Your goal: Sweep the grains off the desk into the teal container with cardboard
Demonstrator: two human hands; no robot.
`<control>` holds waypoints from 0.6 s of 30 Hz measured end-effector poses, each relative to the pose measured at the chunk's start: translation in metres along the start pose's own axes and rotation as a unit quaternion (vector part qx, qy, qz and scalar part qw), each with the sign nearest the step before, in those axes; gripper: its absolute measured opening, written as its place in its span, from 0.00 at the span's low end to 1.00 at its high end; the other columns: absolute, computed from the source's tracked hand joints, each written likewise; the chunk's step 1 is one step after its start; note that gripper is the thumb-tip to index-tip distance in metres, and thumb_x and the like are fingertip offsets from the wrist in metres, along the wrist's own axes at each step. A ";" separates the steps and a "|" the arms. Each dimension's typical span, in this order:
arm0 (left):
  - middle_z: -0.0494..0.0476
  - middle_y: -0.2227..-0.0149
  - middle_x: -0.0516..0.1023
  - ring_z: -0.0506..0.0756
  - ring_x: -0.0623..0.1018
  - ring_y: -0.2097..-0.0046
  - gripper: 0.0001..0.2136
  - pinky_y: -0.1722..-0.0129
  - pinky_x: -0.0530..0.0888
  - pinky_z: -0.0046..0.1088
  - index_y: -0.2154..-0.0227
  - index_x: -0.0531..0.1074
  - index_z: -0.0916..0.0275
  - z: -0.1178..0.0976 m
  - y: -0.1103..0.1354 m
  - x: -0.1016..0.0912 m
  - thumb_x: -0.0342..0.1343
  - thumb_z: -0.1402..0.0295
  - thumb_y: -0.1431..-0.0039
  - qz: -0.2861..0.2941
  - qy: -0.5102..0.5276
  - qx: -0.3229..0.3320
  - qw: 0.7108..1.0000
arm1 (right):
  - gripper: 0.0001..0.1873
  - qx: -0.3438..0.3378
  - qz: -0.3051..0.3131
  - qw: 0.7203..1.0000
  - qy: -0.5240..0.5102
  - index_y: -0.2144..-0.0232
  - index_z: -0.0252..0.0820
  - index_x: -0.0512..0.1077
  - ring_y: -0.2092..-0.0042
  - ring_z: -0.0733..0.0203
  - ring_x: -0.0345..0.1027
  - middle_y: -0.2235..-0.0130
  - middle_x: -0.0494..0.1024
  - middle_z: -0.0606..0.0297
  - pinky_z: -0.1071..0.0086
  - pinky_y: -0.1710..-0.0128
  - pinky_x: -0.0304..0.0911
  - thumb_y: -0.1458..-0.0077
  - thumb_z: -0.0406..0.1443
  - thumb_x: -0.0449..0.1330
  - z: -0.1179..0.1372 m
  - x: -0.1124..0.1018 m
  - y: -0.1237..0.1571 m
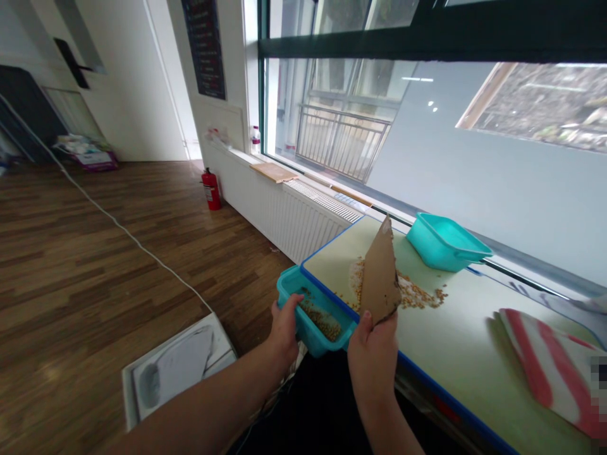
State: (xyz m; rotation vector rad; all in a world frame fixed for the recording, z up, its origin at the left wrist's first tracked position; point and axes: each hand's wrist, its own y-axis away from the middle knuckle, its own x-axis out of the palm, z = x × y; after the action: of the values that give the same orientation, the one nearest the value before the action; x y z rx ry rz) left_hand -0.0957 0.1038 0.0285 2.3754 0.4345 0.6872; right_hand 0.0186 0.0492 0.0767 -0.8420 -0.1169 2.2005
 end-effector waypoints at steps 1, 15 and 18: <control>0.57 0.57 0.76 0.59 0.77 0.58 0.29 0.62 0.73 0.35 0.44 0.61 0.54 -0.002 -0.002 0.000 0.61 0.61 0.49 -0.001 0.004 0.009 1.000 | 0.33 0.002 0.004 1.000 0.000 0.38 0.26 0.57 0.47 0.39 0.70 0.46 0.72 0.36 0.51 0.54 0.65 0.41 0.41 0.46 0.001 0.000 0.000; 0.60 0.56 0.77 0.61 0.79 0.59 0.31 0.61 0.75 0.38 0.43 0.61 0.54 -0.009 -0.005 0.002 0.63 0.59 0.49 0.006 0.037 0.031 0.999 | 0.30 -0.045 0.019 0.999 -0.013 0.39 0.28 0.60 0.48 0.42 0.71 0.47 0.74 0.39 0.54 0.53 0.66 0.41 0.39 0.47 0.004 0.011 0.005; 0.60 0.57 0.77 0.60 0.79 0.59 0.29 0.62 0.75 0.36 0.43 0.62 0.55 -0.011 -0.003 0.002 0.63 0.61 0.49 0.003 0.038 0.036 0.999 | 0.30 -0.049 0.018 0.999 -0.006 0.40 0.27 0.61 0.46 0.42 0.70 0.46 0.73 0.39 0.53 0.52 0.65 0.40 0.39 0.47 0.007 0.014 0.007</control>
State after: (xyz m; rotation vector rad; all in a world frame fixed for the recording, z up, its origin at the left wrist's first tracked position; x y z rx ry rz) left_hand -0.1006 0.1120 0.0351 2.4250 0.4931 0.7772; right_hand 0.0027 0.0551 0.0720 -0.8910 -0.2201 2.2487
